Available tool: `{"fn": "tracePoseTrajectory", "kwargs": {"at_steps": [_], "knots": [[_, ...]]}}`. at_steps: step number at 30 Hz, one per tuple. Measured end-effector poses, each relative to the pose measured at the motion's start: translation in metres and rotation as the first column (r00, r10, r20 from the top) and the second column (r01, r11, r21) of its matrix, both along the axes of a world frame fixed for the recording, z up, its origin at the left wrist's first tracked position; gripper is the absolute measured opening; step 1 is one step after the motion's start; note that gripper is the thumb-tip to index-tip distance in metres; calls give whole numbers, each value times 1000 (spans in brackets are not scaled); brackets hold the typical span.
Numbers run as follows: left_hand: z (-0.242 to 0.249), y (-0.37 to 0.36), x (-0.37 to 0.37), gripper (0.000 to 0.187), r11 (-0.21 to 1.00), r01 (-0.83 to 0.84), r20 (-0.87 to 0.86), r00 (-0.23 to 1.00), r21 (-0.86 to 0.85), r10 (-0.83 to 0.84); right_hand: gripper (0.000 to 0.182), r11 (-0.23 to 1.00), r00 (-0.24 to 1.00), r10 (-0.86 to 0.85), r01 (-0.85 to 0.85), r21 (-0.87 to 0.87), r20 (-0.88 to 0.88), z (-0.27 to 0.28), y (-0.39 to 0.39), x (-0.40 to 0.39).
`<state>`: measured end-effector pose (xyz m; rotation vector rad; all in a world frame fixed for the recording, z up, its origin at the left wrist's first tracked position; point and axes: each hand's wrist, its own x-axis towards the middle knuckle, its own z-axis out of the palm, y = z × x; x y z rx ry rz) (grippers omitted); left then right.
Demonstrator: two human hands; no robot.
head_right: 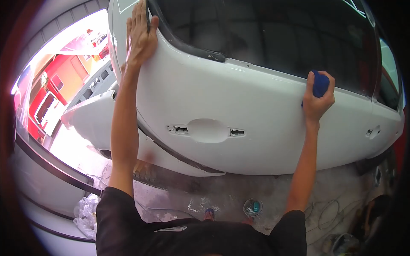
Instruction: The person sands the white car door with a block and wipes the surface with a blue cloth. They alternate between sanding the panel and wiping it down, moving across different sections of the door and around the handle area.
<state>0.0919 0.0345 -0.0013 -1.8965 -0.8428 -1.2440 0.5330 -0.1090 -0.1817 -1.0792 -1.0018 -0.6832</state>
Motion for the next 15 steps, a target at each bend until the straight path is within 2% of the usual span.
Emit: {"fn": "tracePoseTrajectory", "kwargs": {"at_steps": [2,5,8,9,12,13,15], "knots": [[-61,-33,9,70,1000,-25,-18,1000,-7,25,27,1000,1000,15,-15,3,9,7,3,4],[-69,-41,16,66,999,-48,-39,998,-19,47,28,999,1000,14,-15,-47,-19,3,0,3],[7,2,5,67,999,-52,3,999,-2,52,29,1000,1000,-9,9,8,7,3,3,3],[14,1,7,68,998,-71,4,998,3,71,29,1000,1000,5,-5,0,-5,3,3,3],[-40,-26,11,69,1000,-20,0,1000,8,20,30,999,999,35,-35,-23,-11,3,3,6],[-66,-41,18,70,997,-78,-19,997,4,78,29,1000,1000,27,-27,-13,-3,5,4,6],[-58,-35,18,69,994,-104,-28,994,24,104,29,1000,1000,9,-9,-19,-10,-2,1,4]]}}
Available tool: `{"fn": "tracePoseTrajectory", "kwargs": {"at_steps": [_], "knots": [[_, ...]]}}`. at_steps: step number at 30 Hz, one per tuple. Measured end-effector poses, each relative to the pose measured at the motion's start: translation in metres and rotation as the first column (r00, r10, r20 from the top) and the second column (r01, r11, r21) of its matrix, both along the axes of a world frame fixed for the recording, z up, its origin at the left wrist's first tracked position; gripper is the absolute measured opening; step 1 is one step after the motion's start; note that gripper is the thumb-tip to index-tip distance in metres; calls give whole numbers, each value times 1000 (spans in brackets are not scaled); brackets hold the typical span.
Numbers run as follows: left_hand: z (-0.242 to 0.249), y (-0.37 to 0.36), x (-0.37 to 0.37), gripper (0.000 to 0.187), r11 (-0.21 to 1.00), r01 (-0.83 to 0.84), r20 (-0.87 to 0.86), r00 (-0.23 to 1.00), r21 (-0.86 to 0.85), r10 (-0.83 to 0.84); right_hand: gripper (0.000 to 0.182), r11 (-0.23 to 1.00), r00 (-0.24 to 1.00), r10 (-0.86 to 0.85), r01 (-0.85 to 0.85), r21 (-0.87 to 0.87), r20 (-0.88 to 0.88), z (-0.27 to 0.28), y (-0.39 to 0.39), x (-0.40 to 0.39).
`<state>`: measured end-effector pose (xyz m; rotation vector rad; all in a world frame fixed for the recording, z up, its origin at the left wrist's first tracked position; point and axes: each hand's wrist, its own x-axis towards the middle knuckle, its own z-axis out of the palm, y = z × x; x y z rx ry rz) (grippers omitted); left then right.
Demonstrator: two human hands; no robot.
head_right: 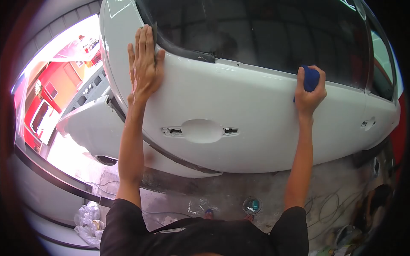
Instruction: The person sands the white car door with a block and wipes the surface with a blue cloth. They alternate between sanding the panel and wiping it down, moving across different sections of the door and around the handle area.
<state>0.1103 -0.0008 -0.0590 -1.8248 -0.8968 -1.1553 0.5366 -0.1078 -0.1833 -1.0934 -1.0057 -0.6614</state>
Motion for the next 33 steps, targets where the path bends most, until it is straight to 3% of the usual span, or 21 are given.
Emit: {"fn": "tracePoseTrajectory", "kwargs": {"at_steps": [5,8,10,14,17,18,19,21,25,27,29,31,33], "knots": [[65,39,-6,68,1000,17,61,998,5,-17,29,1000,1000,-1,1,-4,0,2,2,2],[-9,-5,10,69,1000,0,71,997,-28,2,30,1000,1000,-23,22,10,21,2,4,5],[-21,-13,10,69,999,-20,37,999,-44,21,29,1000,1000,6,-6,-17,-2,1,0,0],[74,42,-8,68,999,13,98,995,-33,-10,28,1000,1000,-22,22,5,19,2,0,1],[52,39,-7,68,998,61,72,995,28,-63,28,1000,1000,-11,11,-7,-9,3,0,-1],[20,20,-1,68,998,64,65,996,19,-65,28,1000,1000,-2,2,-6,-1,5,1,0],[-10,-2,5,67,998,46,37,998,-30,-45,28,1000,1000,4,-4,-3,-1,6,1,1],[-10,-9,-2,64,994,56,9,998,-98,-55,27,1000,1000,2,-2,-6,-9,0,0,-1],[107,71,-45,60,992,104,48,993,75,-108,27,1000,1000,-14,14,13,26,3,2,2],[99,64,-43,62,990,124,33,991,74,-127,27,1000,1000,-5,5,7,23,1,0,2],[38,26,-31,66,989,149,0,989,3,-149,27,1000,1000,21,-21,0,-3,1,1,2],[-22,-22,-15,69,988,67,-146,985,-136,-87,27,1000,1000,22,-22,3,-5,4,2,-1],[4,-3,-33,71,992,95,-156,982,-82,-107,27,1000,1000,-6,6,-2,-1,4,-2,-1]]}}
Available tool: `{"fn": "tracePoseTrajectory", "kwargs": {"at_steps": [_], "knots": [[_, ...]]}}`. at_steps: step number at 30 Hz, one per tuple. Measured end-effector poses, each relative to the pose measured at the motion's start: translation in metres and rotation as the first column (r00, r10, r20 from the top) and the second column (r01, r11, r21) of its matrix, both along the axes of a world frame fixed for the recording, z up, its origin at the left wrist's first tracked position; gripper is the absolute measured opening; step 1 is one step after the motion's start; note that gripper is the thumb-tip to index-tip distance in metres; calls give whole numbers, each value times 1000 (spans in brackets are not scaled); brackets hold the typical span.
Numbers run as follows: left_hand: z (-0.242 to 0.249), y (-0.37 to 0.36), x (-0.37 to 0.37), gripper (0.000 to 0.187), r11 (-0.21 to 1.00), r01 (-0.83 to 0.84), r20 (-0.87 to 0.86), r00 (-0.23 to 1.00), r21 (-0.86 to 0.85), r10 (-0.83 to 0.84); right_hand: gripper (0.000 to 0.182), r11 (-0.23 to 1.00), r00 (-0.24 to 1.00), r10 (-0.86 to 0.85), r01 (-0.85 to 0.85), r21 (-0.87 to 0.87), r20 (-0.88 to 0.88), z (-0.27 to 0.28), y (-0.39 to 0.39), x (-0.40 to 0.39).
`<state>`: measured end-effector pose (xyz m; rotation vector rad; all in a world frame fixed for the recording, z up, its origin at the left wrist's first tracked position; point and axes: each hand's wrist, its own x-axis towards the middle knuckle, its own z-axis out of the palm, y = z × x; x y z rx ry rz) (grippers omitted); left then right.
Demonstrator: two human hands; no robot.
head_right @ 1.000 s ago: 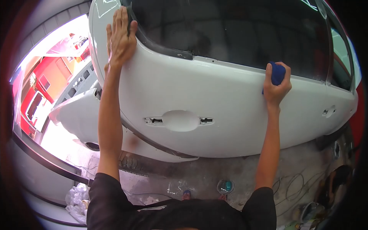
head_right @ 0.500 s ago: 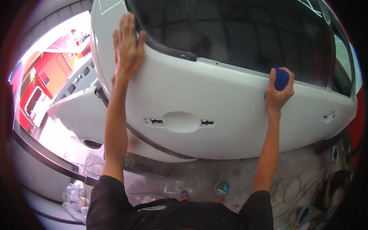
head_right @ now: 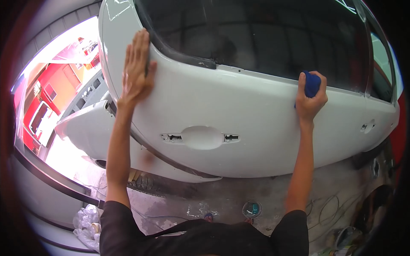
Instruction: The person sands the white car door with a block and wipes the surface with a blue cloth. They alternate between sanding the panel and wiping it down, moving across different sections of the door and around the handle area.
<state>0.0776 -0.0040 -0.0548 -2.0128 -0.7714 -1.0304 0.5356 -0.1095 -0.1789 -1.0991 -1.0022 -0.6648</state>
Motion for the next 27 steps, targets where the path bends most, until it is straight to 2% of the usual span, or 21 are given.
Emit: {"fn": "tracePoseTrajectory", "kwargs": {"at_steps": [3,4,5,6,8,9,10,12,14,15,17,18,20,22,26,27], "knots": [[111,78,-34,66,997,-1,106,994,79,-8,27,1000,999,-15,15,-12,-30,0,2,-2],[128,97,-43,64,996,-15,149,989,90,1,27,1000,1000,-19,19,-4,-17,0,1,-2],[111,81,-33,68,995,-23,185,983,94,5,26,1000,1000,-21,21,6,-5,0,1,-3],[81,62,-24,68,993,21,146,989,113,-38,26,1000,1000,-21,21,23,5,0,2,-3],[5,1,7,67,999,44,29,999,14,-45,26,1000,1000,-9,9,0,-14,1,4,-1],[-2,-9,7,67,1000,16,2,1000,-16,-16,26,1000,1000,-10,10,-9,-29,-1,3,-1],[0,-11,7,67,999,-13,-16,1000,-43,12,26,1000,999,-17,16,-6,-32,-1,3,-2],[64,37,-17,65,998,-12,57,998,62,8,26,1000,999,-27,27,-6,-20,0,3,-2],[132,87,-37,64,997,-17,145,989,79,5,27,1000,1000,-25,25,3,-15,1,3,-3],[137,86,-35,65,998,-10,163,987,56,1,27,1000,1000,-17,17,-1,-15,2,2,-4],[120,79,-31,68,999,-9,187,982,48,0,27,1000,1000,-12,12,-6,-13,1,1,-4],[89,68,-26,69,997,-9,189,982,72,-5,27,1000,1000,-18,18,1,-16,1,2,-4],[25,21,-1,73,999,-38,107,994,-5,38,28,1000,999,-17,17,-3,-27,-1,3,-4],[33,26,-1,71,998,-49,106,993,32,46,28,1000,1000,-8,8,-29,-29,-1,1,-2],[173,114,-23,68,996,-26,126,992,90,14,29,1000,1000,-8,8,4,-11,-2,5,2],[181,115,-21,68,997,-13,134,991,78,3,29,1000,1000,2,-2,3,-13,-1,3,1]]}}
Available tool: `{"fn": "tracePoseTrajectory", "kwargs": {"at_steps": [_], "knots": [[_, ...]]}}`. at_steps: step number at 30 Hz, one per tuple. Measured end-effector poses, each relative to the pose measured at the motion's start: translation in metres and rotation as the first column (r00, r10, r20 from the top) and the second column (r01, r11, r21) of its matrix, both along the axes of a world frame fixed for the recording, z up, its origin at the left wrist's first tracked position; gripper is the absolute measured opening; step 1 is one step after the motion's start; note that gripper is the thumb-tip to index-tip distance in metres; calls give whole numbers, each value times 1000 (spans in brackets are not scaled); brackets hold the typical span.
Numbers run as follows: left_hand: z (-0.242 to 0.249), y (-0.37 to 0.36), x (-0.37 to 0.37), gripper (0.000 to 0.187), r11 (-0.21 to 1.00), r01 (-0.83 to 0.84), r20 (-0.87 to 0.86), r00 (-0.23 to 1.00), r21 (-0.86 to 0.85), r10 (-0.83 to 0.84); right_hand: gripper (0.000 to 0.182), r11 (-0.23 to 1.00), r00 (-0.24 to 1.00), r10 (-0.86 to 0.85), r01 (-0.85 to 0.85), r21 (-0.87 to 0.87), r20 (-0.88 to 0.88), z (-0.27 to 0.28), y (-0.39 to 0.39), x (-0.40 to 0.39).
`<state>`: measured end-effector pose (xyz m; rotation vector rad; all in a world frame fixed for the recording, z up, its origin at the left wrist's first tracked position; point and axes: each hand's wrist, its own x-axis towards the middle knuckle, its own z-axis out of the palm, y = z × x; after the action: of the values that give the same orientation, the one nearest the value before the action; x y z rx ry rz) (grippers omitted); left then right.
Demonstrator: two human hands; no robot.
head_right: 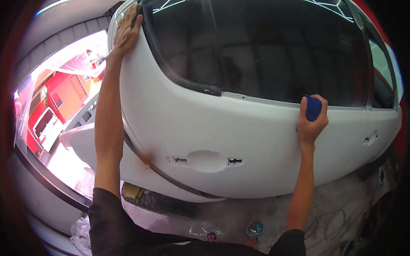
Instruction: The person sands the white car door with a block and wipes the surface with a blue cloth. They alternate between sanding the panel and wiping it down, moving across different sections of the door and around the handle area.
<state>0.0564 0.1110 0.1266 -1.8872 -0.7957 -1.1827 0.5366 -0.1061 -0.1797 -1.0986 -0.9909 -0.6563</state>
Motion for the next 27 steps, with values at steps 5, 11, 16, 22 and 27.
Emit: {"fn": "tracePoseTrajectory", "kwargs": {"at_steps": [5,11,16,22,27], "knots": [[-88,-39,14,70,997,-20,-16,1000,70,21,29,1000,1000,10,-10,3,10,-3,-1,0],[28,24,-4,65,999,-34,-2,999,-27,34,29,1000,1000,-4,3,15,21,-5,0,1],[-57,-21,3,69,998,1,-63,998,68,3,29,1000,999,29,-29,1,19,1,-2,1],[4,23,-54,73,980,-31,152,986,-199,62,28,1000,999,27,-26,-15,29,-1,-3,0],[-134,-66,-23,72,1000,-11,49,999,-11,11,27,999,998,21,-23,27,56,-1,-1,1]]}}
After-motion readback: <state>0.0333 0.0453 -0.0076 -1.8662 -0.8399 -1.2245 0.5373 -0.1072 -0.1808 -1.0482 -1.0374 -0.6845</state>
